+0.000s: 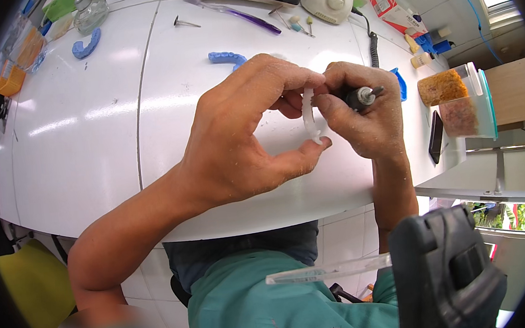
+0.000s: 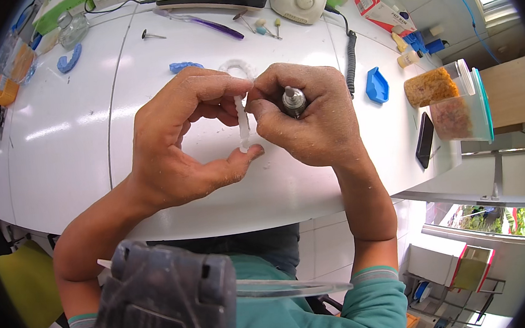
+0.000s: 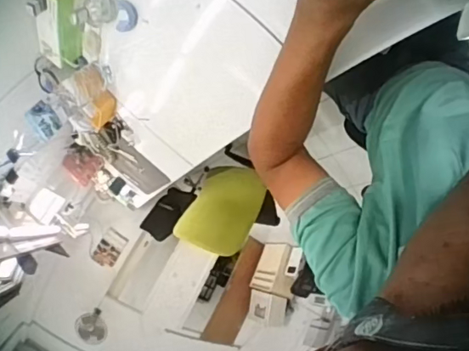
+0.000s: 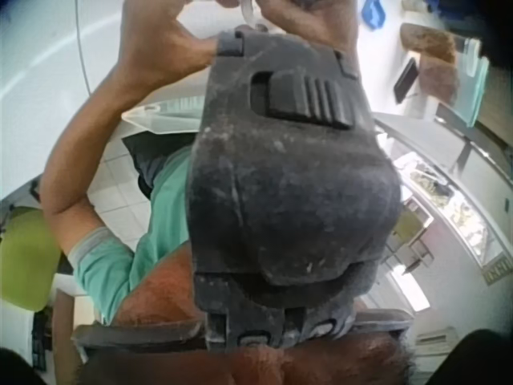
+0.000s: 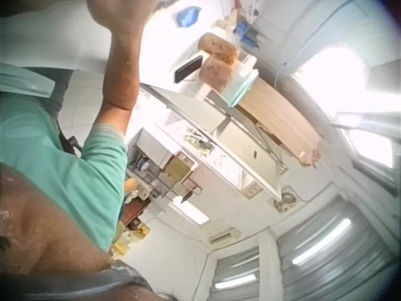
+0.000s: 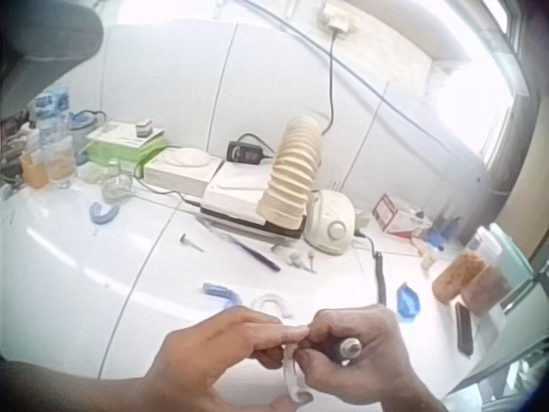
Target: The person uses a rotary grinding tool to shape and smooth a clear plastic dental appliance held in their left hand. They rotate the appliance to grind different sections, including the inner and outer surfaces, while working at a white table.
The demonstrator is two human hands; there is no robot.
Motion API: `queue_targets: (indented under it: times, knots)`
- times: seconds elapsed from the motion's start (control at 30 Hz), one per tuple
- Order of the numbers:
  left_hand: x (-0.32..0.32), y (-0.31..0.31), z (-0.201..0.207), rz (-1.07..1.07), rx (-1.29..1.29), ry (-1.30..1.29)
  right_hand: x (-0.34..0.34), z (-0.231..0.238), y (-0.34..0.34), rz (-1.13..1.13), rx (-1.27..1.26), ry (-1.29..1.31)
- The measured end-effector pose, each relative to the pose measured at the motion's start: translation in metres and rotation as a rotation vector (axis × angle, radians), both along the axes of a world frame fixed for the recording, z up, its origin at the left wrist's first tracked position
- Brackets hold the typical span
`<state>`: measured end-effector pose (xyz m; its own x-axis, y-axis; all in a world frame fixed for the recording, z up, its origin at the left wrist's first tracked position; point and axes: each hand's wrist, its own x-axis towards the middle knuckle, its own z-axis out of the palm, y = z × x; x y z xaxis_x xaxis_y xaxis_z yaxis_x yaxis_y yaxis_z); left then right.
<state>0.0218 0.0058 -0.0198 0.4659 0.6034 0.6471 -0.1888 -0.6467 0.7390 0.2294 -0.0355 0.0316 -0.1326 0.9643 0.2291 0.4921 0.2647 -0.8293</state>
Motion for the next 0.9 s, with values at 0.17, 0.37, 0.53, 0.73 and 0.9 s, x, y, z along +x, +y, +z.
queue_targets:
  times: [0.17,0.37,0.53,0.73,0.9]
  knots:
    - [0.0,0.001,0.003,-0.005,0.005,-0.067,0.01,-0.004,0.006,-0.1,0.127,-0.087]
    - [-0.005,0.001,0.0,0.043,0.004,-0.083,0.015,-0.016,0.015,-0.033,0.262,-0.325]
    - [-0.008,0.001,0.0,0.093,0.046,-0.113,0.011,-0.021,0.017,0.085,0.209,-0.323]
    - [-0.012,-0.001,0.003,0.131,0.041,-0.084,0.009,-0.032,0.022,0.04,0.214,-0.365]
    - [-0.011,-0.002,0.003,0.136,0.019,-0.123,0.009,-0.036,0.023,0.054,0.236,-0.318]
